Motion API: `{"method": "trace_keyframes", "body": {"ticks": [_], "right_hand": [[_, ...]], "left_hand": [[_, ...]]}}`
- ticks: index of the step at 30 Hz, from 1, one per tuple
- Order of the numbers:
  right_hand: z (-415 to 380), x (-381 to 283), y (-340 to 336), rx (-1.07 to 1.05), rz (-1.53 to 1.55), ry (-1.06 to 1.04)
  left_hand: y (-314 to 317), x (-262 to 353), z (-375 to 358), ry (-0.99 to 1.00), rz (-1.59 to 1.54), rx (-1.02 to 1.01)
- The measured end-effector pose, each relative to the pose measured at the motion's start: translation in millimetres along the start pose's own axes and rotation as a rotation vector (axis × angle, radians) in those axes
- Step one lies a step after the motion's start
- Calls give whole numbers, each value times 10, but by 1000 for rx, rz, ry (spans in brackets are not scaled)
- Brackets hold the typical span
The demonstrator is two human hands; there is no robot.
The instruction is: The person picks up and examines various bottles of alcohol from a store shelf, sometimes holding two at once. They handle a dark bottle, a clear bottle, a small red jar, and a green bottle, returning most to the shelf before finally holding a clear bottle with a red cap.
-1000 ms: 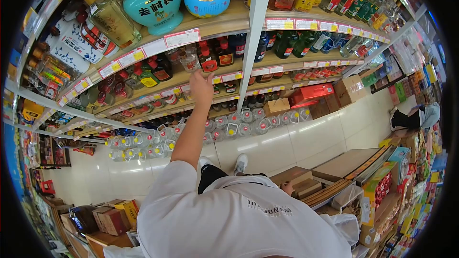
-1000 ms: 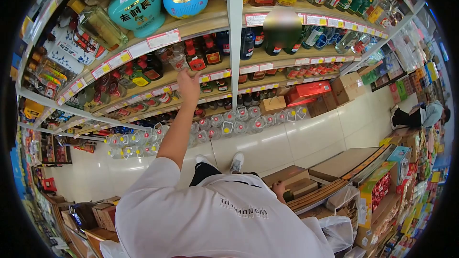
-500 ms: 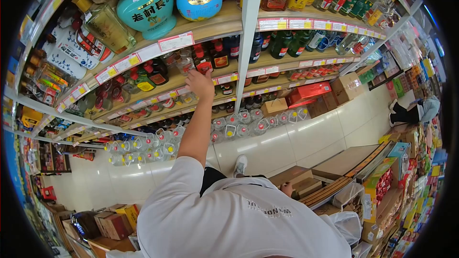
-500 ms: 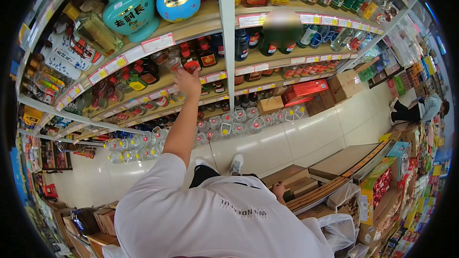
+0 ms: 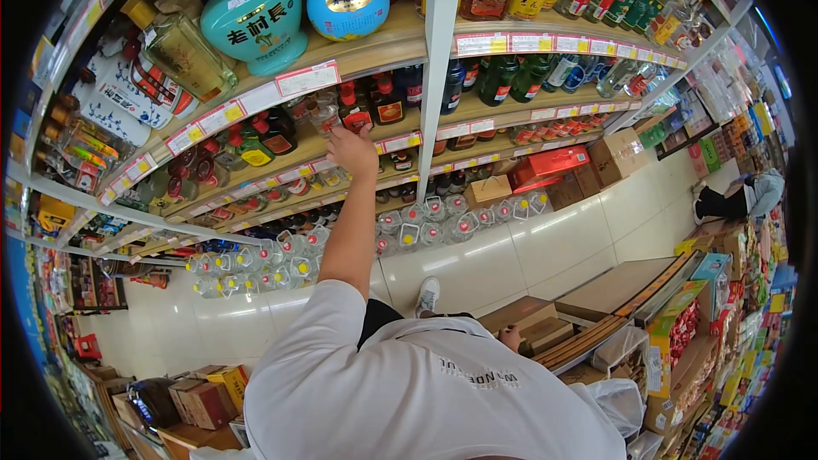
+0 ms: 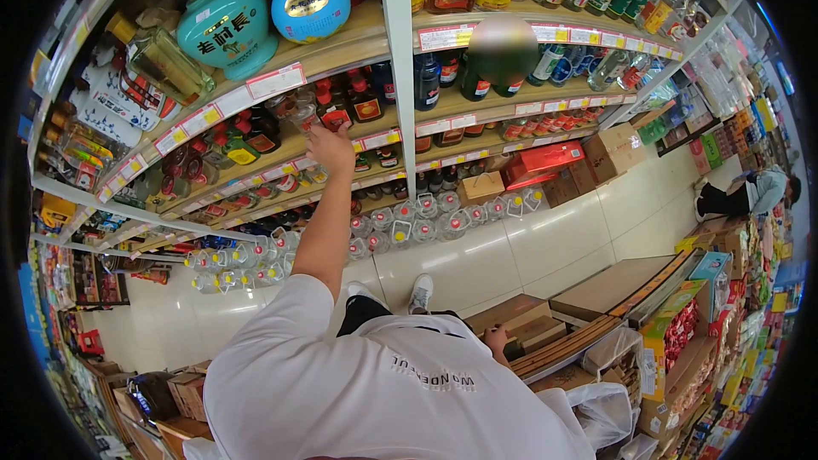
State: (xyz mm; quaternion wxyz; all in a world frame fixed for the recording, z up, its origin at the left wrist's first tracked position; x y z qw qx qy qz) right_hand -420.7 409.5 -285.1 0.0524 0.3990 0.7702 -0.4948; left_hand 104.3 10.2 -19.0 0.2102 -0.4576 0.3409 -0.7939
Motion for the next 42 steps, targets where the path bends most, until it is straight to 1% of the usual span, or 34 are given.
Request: {"method": "trace_keyframes", "body": {"ticks": [3, 5, 8, 11, 14, 17, 21, 23, 26, 29, 31, 34, 36, 37, 40, 42], "right_hand": [[53, 61, 39, 6, -39, -38], [53, 34, 20, -12, -24, -19], [78, 32, 22, -23, -29, -16], [110, -3, 34, -34, -60, -48], [138, -70, -1, -34, -77, -74], [199, -168, 14, -46, -50, -71], [321, -118, 100, -56, 14, -63], [338, -141, 110, -55, -7, -74], [334, -227, 74, -54, -10, -69], [303, -290, 53, -36, 38, -63], [351, -185, 105, -15, 64, -67], [399, 26, 210, 12, 63, -90], [456, 209, 298, 19, 40, -103], [436, 151, 265, 14, 41, -87], [357, 113, 175, 7, 26, -62], [359, 111, 151, 23, 6, -79]], "left_hand": [[9, -10, -12, 3, -10, 9], [43, -25, -8, 9, -14, 23], [-80, 35, -12, -22, 27, -73], [-56, -9, 6, -23, 13, -107], [-92, -55, -9, 40, -48, -6], [-172, -109, -16, 103, -149, 52], [-311, -100, -90, 191, -245, -60], [-343, -82, -152, 238, -296, -130], [-489, 29, -172, 263, -364, -112], [-732, 245, 191, 340, -536, 42], [-753, 310, 559, 268, -459, 47], [-742, 414, 1069, 372, -308, -166], [-609, 393, 1336, 532, -202, -235], [-545, 418, 1413, 611, -148, -268], [-464, 512, 1500, 594, 221, -462], [-483, 530, 1494, 529, 232, -436]]}}
Point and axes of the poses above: each hand's wrist, its own z-axis towards the middle knuckle, its own y-axis out of the palm, x = y × z, the point moved 2 cm from there along z, towards the middle knuckle, and after that the axes turned 14 degrees about -y, right-handed, at the moved point
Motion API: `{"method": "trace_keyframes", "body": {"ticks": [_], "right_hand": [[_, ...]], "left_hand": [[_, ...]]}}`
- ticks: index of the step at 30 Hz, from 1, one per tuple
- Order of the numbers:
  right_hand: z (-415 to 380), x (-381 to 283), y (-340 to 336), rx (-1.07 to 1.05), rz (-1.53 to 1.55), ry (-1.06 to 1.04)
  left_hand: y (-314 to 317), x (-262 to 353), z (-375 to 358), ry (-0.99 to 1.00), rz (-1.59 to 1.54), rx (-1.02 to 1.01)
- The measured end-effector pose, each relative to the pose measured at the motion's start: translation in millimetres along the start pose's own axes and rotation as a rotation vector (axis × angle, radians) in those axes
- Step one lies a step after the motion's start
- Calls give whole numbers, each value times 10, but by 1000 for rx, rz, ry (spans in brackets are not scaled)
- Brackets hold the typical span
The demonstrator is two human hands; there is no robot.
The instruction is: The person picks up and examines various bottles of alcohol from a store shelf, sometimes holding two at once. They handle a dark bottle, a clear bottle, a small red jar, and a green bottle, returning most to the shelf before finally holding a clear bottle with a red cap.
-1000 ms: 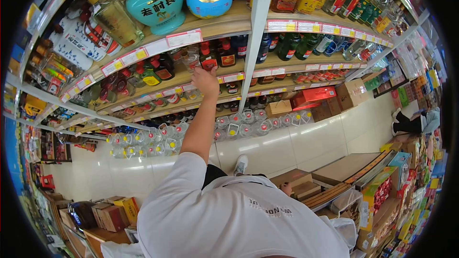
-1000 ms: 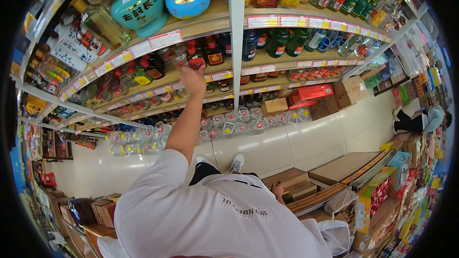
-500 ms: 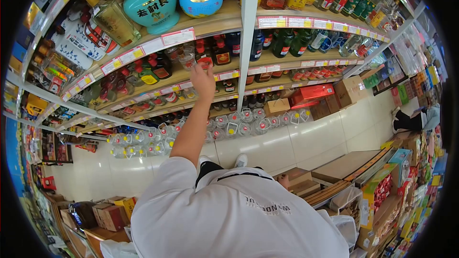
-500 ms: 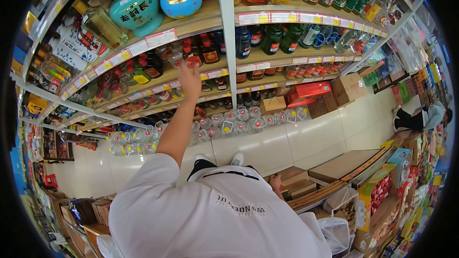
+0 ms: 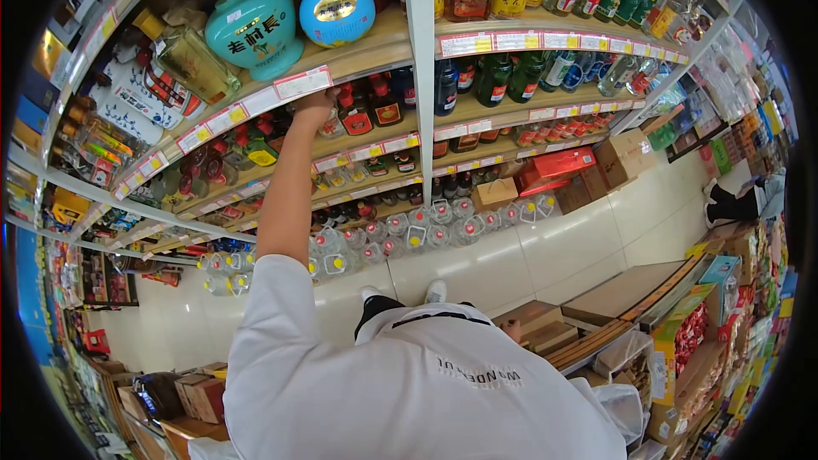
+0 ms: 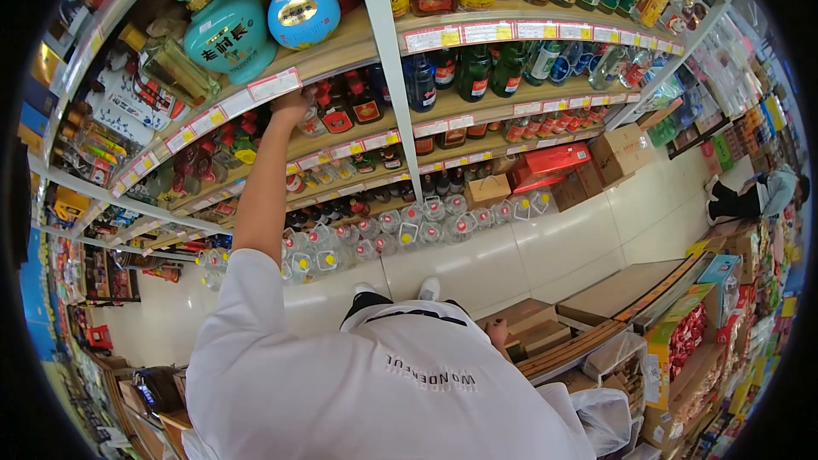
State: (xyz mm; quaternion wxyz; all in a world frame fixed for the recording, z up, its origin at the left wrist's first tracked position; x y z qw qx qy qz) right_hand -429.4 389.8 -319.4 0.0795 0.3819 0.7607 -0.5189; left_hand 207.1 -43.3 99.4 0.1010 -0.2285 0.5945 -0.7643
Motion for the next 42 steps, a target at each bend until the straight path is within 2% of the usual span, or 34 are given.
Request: {"method": "trace_keyframes", "body": {"ticks": [1, 4, 7, 10, 16, 19, 23, 28, 37, 42], "right_hand": [[2, 12, -4, -8, -4, 3], [50, 58, -14, -22, -16, 7], [36, 3, -45, -30, -21, 8], [18, -17, -77, -37, -20, 14], [-20, -51, -120, -43, -32, 21], [-35, -85, -145, -45, -26, 17], [-67, -144, -181, -25, -28, 14], [-86, -117, -168, -10, -28, 8], [-101, -168, -163, -23, -18, 50], [-82, -103, -106, -33, -28, 32]], "left_hand": [[-13, 10, -7, -34, 0, 7], [-66, 27, 61, -42, 21, -143], [42, -19, 123, 8, 14, -37], [-18, -33, 189, 40, -3, -159], [-303, 100, 17, 36, -103, -152], [-391, 176, -69, -39, -119, -141], [-55, -7, 169, 7, -92, -56], [-95, 42, 114, 48, -59, 1], [-143, 64, 79, -34, -75, -135], [-69, 58, 104, -10, -22, -119]]}}
Point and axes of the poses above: each hand's wrist, its own z-axis towards the middle knuckle, its own y-axis out of the palm, x = y × z, the point moved 2 cm from there along z, towards the middle knuckle, and after that the axes turned 14 degrees about -y, right-handed, at the moved point
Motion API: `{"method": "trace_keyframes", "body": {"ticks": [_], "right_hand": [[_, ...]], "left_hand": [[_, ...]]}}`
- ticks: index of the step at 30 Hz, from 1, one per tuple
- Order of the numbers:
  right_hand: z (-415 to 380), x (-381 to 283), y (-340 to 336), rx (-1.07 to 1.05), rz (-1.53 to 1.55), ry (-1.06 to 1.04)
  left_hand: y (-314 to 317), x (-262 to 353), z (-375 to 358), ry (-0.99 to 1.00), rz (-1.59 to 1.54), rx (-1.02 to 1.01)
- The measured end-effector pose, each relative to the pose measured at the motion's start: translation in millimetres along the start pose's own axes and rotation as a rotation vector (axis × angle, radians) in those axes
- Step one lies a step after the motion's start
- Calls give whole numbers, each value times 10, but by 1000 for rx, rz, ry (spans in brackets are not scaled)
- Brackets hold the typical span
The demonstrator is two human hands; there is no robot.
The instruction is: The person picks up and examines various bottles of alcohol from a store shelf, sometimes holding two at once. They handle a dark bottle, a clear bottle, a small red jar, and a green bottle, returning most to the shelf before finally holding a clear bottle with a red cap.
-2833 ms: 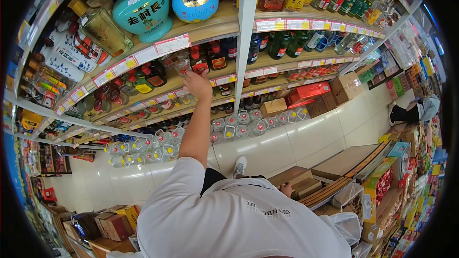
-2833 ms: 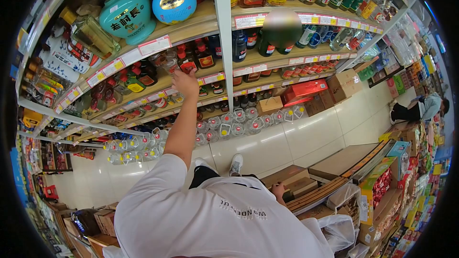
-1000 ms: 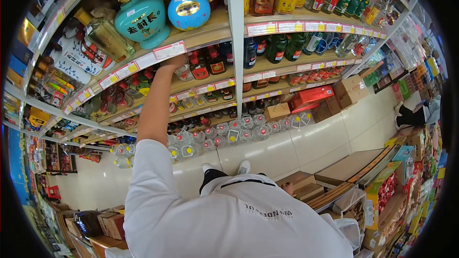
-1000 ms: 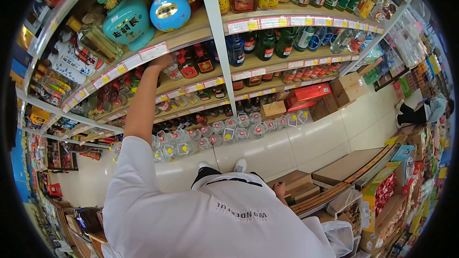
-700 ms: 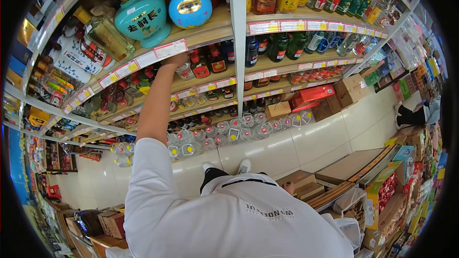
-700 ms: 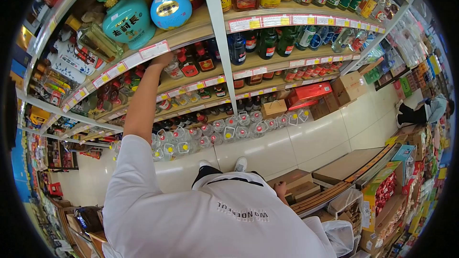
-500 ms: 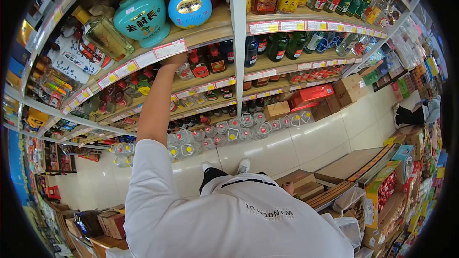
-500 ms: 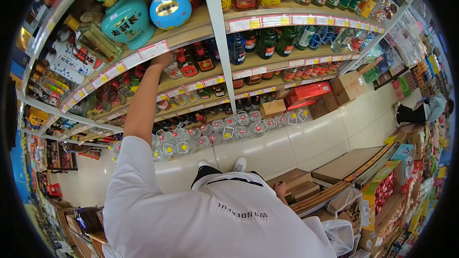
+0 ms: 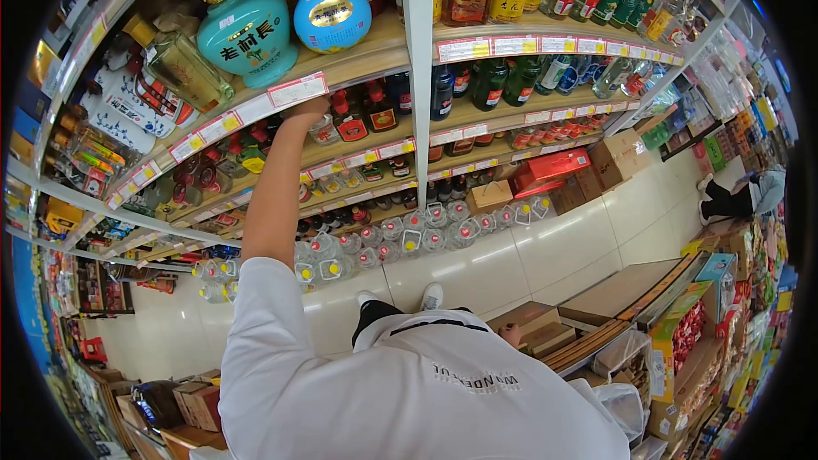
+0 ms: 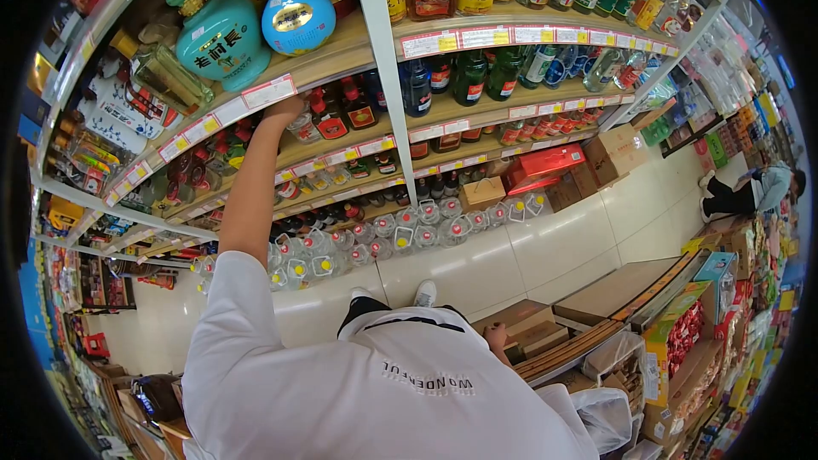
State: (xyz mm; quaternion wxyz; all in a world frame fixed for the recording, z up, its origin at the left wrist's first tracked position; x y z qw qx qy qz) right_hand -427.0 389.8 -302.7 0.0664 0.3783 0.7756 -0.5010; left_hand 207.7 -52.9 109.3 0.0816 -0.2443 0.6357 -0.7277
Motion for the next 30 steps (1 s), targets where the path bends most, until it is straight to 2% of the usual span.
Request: {"method": "trace_keyframes", "body": {"ticks": [4, 7, 10, 14, 18, 19, 23, 27, 30], "right_hand": [[20, 17, 19, -17, 8, -23], [12, 70, 14, -43, 21, -59], [83, 262, 136, -79, 11, -102], [239, 223, 220, -178, -54, -141], [358, -252, 204, -169, -86, -197], [408, -405, 194, -228, -153, -213], [522, -1207, 296, -255, -225, -414], [562, -2097, 579, -129, -237, -766], [343, -3063, 751, -92, -193, -1015]], "left_hand": [[-254, 52, -320, 51, 4, 4], [-276, -20, -862, 185, -278, 248], [-269, -139, -1451, 396, -412, 514], [23, -687, -2086, 222, -332, 445], [241, -1339, -2622, 7, -359, 381], [275, -1516, -2733, -56, -370, 381], [245, -2154, -3141, -299, -336, 360], [432, -2992, -3438, -457, -291, 409], [453, -3531, -3626, -625, -326, 328]]}}
Point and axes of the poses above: each hand's wrist, its own z-axis towards the middle knuckle, its own y-axis out of the palm, x = y × z, the point moved 2 cm from there along z, towards the middle knuckle, and after that the axes turned 14 degrees about -y, right-handed, at the moved point
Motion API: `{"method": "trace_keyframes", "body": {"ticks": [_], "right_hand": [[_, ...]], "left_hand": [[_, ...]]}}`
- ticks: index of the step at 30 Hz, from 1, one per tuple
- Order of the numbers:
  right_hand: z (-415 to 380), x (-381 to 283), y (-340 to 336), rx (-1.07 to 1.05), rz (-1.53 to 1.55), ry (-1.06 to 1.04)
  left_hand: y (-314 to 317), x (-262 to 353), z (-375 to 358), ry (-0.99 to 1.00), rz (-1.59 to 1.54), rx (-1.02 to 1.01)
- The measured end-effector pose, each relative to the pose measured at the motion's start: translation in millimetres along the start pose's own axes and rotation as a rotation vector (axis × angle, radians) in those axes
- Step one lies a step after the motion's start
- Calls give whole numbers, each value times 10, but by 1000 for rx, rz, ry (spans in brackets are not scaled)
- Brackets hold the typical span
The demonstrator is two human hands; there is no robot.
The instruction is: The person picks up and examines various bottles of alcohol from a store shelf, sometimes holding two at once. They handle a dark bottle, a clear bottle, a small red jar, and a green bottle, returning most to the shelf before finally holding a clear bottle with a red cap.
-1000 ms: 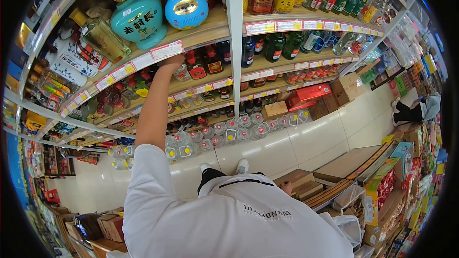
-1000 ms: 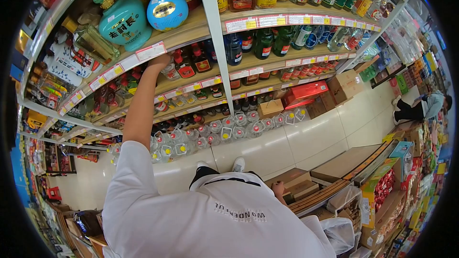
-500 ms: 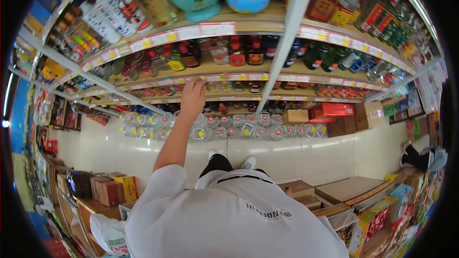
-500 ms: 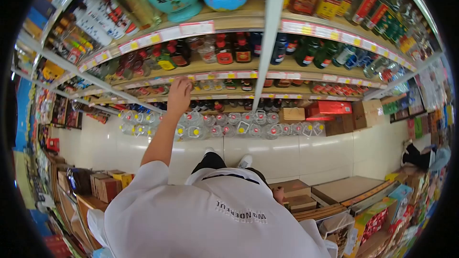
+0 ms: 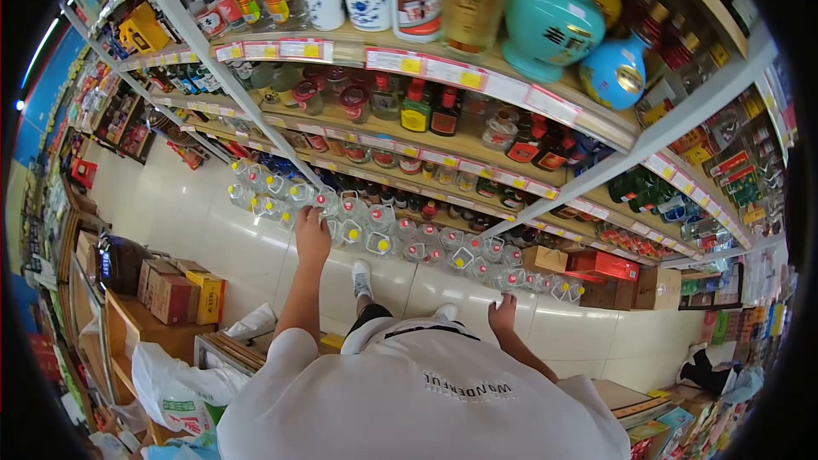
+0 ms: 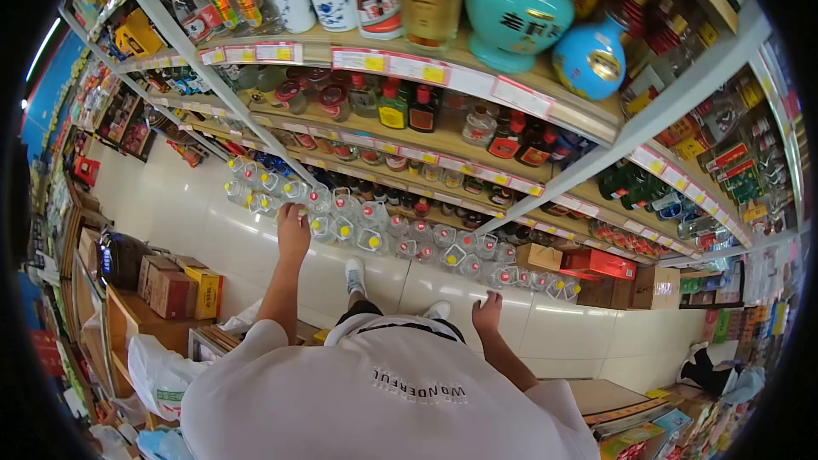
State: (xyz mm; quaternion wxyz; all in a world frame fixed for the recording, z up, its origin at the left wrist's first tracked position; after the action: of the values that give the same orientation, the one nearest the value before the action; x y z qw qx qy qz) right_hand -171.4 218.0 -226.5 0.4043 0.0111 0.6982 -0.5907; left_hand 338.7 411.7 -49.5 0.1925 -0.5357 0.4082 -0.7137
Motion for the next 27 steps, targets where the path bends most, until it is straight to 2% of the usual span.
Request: {"method": "trace_keyframes", "body": {"ticks": [1, 3, 5, 7, 8, 9, 11, 14, 20, 23, 27], "right_hand": [[220, -269, -8, 32, -17, -99], [676, -863, -67, 37, 20, -234], [1063, -1333, 13, 126, 50, -267], [1462, -1881, -61, 181, 70, -440], [1623, -2215, -139, 214, 60, -481], [1779, -2483, -186, 174, 153, -404], [2126, -2851, -199, 295, 72, -543], [2535, -3390, -303, 369, -28, -656], [2997, -4125, -275, 366, -68, -657], [3188, -4296, -276, 477, -175, -690], [3363, -4376, -327, 340, -117, -503]], "left_hand": [[-94, -80, 35, 40, 29, 66], [-210, -360, 162, -16, 18, 56], [-338, -547, 361, -48, 4, 49], [-486, -759, 546, -93, 6, 29], [-529, -900, 627, -117, 8, 43], [-556, -1029, 712, -141, 5, 62], [-582, -1274, 868, -211, -7, 70], [-573, -1675, 1041, -324, -17, 29], [-164, -3040, 877, -467, 67, -156], [-81, -3650, 591, -539, 151, -326], [-101, -4168, 334, -646, 305, -479]]}}
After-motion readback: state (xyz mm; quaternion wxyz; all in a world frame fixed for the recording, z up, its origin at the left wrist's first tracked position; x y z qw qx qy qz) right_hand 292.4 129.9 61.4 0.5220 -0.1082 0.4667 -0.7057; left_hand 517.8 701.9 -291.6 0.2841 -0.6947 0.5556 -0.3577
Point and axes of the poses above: each hand's wrist, its own z-axis towards the middle knuckle, its own y-axis out of the palm, x = y × z, the point moved 2 cm from there along z, towards the middle knuckle, and after that the axes turned 14 degrees about -y, right-handed, at the moved point
